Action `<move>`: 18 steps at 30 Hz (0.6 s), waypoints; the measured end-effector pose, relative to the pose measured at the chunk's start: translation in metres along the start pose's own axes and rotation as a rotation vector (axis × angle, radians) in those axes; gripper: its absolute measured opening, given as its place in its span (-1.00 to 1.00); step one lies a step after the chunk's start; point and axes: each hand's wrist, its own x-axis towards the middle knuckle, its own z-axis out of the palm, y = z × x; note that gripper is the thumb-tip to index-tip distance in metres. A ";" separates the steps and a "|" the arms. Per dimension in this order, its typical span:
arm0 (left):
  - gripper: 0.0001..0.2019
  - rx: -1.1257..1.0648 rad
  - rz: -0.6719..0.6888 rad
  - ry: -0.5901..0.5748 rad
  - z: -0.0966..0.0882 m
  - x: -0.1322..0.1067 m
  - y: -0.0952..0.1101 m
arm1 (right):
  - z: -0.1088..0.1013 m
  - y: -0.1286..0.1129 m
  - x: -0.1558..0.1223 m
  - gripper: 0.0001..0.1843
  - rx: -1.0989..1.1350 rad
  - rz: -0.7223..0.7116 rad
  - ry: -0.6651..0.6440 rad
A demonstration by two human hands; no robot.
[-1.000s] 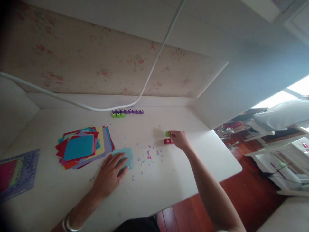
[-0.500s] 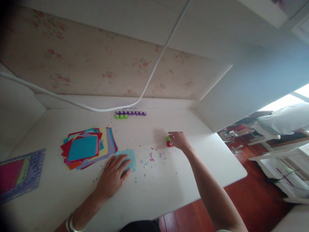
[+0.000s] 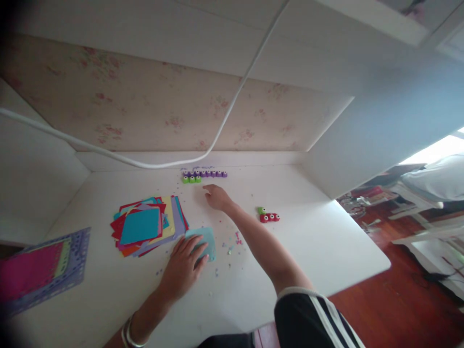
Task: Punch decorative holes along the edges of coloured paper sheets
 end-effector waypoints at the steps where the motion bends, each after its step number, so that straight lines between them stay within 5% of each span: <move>1: -0.72 0.005 0.005 0.001 0.000 0.000 -0.001 | 0.004 -0.006 0.013 -0.51 -0.007 -0.007 0.006; 8: -0.73 0.019 0.058 0.050 0.001 -0.001 -0.005 | 0.015 -0.023 0.058 -0.42 -0.068 0.003 -0.009; 18: -0.71 0.043 0.048 0.053 0.007 -0.002 -0.009 | 0.006 -0.011 0.020 -0.69 -0.044 0.046 -0.015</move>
